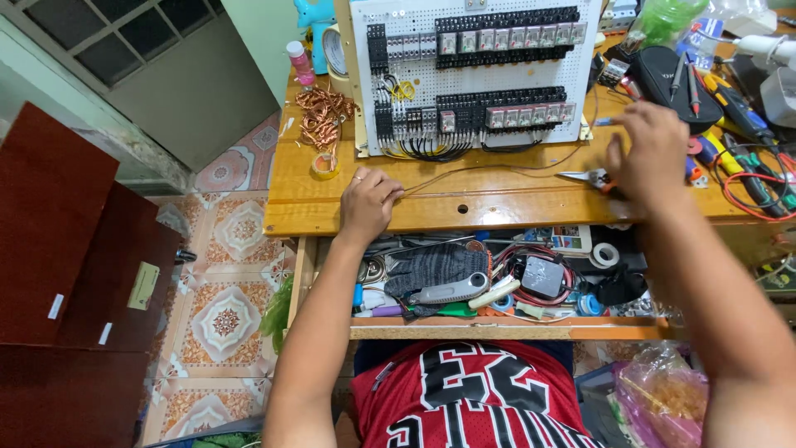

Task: Stripping insulation from electrical wires and twisting the copper strands at a workbench

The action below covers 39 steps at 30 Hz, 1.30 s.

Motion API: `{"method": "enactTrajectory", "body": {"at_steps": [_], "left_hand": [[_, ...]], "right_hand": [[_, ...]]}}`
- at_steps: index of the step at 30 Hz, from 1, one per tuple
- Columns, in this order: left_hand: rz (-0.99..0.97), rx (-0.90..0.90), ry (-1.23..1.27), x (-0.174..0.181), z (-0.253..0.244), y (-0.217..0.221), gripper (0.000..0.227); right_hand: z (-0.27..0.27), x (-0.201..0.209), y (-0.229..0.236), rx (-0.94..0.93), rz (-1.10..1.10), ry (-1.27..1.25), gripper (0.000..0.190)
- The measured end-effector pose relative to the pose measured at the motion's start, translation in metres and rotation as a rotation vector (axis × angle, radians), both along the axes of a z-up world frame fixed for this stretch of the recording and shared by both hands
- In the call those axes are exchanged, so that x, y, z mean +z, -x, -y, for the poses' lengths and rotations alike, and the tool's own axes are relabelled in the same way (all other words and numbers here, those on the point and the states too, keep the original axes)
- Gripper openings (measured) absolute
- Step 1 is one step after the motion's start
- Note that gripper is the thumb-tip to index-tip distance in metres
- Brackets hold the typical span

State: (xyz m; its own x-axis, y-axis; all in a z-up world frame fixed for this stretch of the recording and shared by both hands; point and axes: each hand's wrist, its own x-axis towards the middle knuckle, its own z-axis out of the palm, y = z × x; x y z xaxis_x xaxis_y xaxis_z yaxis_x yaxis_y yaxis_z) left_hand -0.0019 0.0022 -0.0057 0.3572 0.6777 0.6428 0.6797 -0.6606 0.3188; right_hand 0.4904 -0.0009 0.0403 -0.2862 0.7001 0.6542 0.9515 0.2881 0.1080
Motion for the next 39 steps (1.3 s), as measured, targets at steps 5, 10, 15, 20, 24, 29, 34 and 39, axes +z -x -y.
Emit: {"method": "enactTrajectory", "body": {"at_steps": [5,10,15,20,24,29,34,39], "left_hand": [[0.029,0.02,-0.062,-0.017,-0.009,0.001,0.009],[0.039,0.032,-0.004,-0.015,-0.007,0.005,0.007],[0.058,0.028,0.018,-0.014,-0.007,0.007,0.007],[0.055,0.006,0.044,-0.011,-0.008,0.008,0.008],[0.059,0.003,0.074,-0.011,-0.007,0.009,0.007],[0.087,0.016,0.077,-0.012,-0.007,0.008,0.008],[0.109,-0.005,0.103,-0.012,-0.009,0.009,0.006],[0.112,-0.017,0.134,-0.011,-0.008,0.007,0.008]], "right_hand": [[0.069,0.011,0.098,0.252,-0.441,0.407,0.046],[0.131,0.061,0.208,0.686,-0.185,0.898,0.029],[0.122,-0.013,0.223,0.819,-0.022,0.75,0.034],[0.12,-0.041,0.229,0.789,0.044,0.719,0.039],[0.128,-0.049,0.235,0.711,0.222,0.745,0.045],[0.123,-0.031,0.227,0.792,0.169,0.849,0.041],[0.136,0.07,0.22,0.735,-0.122,1.069,0.052],[0.11,0.063,0.204,0.714,-0.319,0.905,0.056]]}}
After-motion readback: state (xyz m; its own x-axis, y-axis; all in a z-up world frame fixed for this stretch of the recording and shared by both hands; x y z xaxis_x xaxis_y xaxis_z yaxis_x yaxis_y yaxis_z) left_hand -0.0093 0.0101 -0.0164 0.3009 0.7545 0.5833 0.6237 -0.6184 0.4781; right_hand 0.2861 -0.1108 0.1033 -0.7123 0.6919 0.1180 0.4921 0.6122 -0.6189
